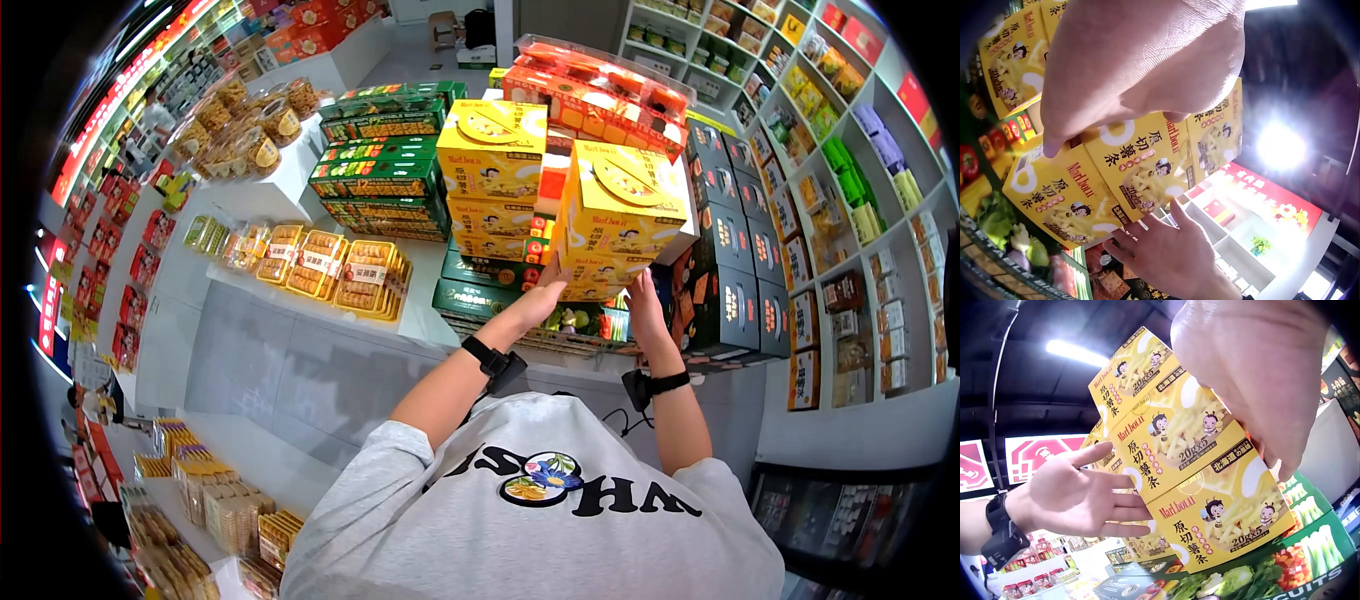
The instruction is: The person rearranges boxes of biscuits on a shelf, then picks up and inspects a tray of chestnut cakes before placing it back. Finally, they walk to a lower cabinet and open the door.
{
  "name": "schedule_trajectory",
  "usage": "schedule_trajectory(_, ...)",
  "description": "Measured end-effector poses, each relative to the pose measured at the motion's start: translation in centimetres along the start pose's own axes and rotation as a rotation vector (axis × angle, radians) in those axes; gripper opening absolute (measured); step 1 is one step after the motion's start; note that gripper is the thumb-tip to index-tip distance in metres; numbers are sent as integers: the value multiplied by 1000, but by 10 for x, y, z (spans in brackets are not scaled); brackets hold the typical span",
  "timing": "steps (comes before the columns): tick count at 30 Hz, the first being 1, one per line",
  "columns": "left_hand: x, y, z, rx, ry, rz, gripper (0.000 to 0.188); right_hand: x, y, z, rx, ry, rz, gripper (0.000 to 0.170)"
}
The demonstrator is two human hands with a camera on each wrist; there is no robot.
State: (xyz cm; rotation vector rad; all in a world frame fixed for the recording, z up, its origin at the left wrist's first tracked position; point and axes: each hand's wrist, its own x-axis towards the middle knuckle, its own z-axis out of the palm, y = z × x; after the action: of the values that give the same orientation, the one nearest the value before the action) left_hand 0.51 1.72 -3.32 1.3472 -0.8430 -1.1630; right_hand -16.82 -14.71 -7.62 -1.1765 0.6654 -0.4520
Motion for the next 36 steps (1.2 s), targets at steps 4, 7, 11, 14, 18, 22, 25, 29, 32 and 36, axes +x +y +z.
schedule_trajectory(4, -12, 16, 5, -41, -61, 16, 64, -9, -11, 11, -46, 3, -9, 70)
schedule_trajectory(7, -10, 12, 2, -96, -112, 45, 63, -17, -17, 17, -59, 23, 12, 69)
schedule_trajectory(11, -19, 19, 6, -115, -29, 22, 64, -15, -7, 6, -50, -18, -25, 69)
schedule_trajectory(14, -27, 19, 3, -144, -51, 30, 64, -29, -15, 22, -72, 43, -1, 71)
schedule_trajectory(18, -31, 2, 1, -123, -36, 85, 62, -27, 12, 9, -25, 63, -2, 67)
schedule_trajectory(22, -33, 7, 5, -158, -70, 128, 65, -31, 29, 5, -2, 70, -9, 70)
schedule_trajectory(25, -31, 3, 6, -169, -58, 109, 68, -46, 4, 25, -35, 131, 71, 88)
schedule_trajectory(29, -26, 2, 11, -140, 31, 136, 65, -51, -6, 33, -20, 96, 44, 86)
schedule_trajectory(32, -18, -12, 5, -2, 66, 59, 73, -47, 1, 30, -23, 139, 69, 88)
schedule_trajectory(36, -21, -6, 10, 102, 164, -119, 83, -45, 4, 29, -21, 133, 82, 89)
